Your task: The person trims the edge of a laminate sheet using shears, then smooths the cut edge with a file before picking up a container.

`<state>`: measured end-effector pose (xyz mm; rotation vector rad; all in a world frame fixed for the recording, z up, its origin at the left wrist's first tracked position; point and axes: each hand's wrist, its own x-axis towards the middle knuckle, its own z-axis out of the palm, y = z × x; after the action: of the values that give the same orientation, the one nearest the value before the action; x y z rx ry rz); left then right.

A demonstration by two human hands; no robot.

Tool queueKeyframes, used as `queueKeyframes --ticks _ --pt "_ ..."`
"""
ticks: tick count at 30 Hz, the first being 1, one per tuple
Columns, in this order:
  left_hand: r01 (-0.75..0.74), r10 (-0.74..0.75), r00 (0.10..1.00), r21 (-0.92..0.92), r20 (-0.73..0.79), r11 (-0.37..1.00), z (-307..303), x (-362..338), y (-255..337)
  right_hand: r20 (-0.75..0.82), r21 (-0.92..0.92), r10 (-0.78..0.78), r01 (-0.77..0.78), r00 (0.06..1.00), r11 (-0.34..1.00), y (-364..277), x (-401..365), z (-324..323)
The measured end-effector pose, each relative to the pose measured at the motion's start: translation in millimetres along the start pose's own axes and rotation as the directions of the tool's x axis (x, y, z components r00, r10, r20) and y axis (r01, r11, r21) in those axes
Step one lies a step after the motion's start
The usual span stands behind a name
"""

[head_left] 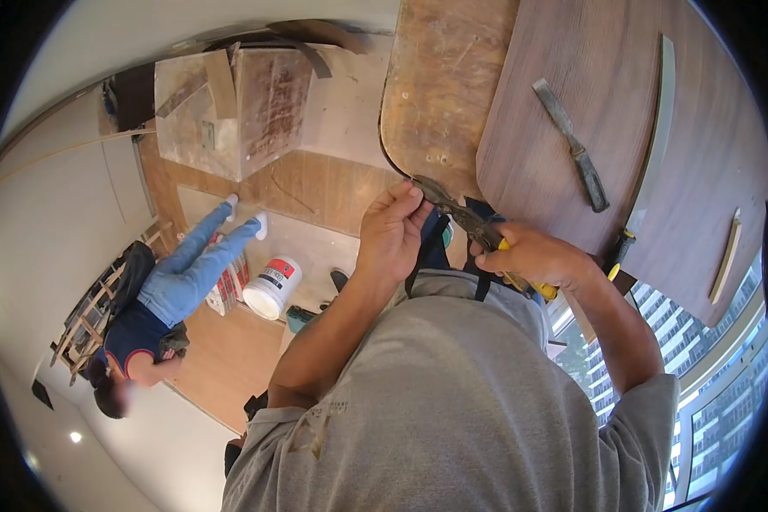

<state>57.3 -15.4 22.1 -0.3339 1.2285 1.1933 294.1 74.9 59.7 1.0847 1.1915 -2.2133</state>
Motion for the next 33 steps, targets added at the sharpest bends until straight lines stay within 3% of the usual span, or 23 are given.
queueKeyframes --ticks 5,18,20,24,25,26,28,30,31,33 --pt "-0.021 0.021 1.000 0.016 -0.003 1.000 2 -2 0 0.007 0.007 0.087 -0.087 0.996 0.996 -10 -4 -1" --pt "-0.017 0.015 1.000 0.085 0.024 0.996 4 -4 8 -0.004 -0.029 0.045 -0.045 0.999 0.999 -5 -1 2" --pt "-0.007 0.005 1.000 0.080 0.024 0.997 4 -2 9 -0.138 -0.128 -0.058 0.040 0.989 0.991 7 6 10" --pt "0.001 -0.002 1.000 0.037 0.011 0.999 13 -6 15 -0.164 -0.140 -0.200 0.178 0.966 0.974 9 4 14" --pt "0.002 -0.002 1.000 0.036 0.010 0.999 13 -6 15 -0.125 0.079 -0.178 0.188 0.976 0.979 7 -6 14" --pt "-0.036 0.033 0.999 0.132 0.024 0.991 14 -5 14 -0.081 0.296 -0.160 0.177 0.984 0.939 6 -16 14" --pt "-0.078 0.071 0.997 0.223 0.042 0.972 14 -6 11 -0.119 0.260 -0.147 0.174 0.982 0.950 0 -34 15" --pt "-0.221 0.220 0.974 0.400 0.048 0.890 17 -5 5 -0.167 0.225 -0.142 0.178 0.976 0.958 9 -42 19" --pt "-0.219 0.217 0.975 0.401 0.051 0.889 20 -4 6 -0.176 0.175 -0.104 0.135 0.979 0.975 24 -42 22" --pt "-0.164 0.243 0.968 0.587 -0.058 0.793 28 3 12 -0.182 0.120 -0.073 0.095 0.981 0.988 32 -43 23"
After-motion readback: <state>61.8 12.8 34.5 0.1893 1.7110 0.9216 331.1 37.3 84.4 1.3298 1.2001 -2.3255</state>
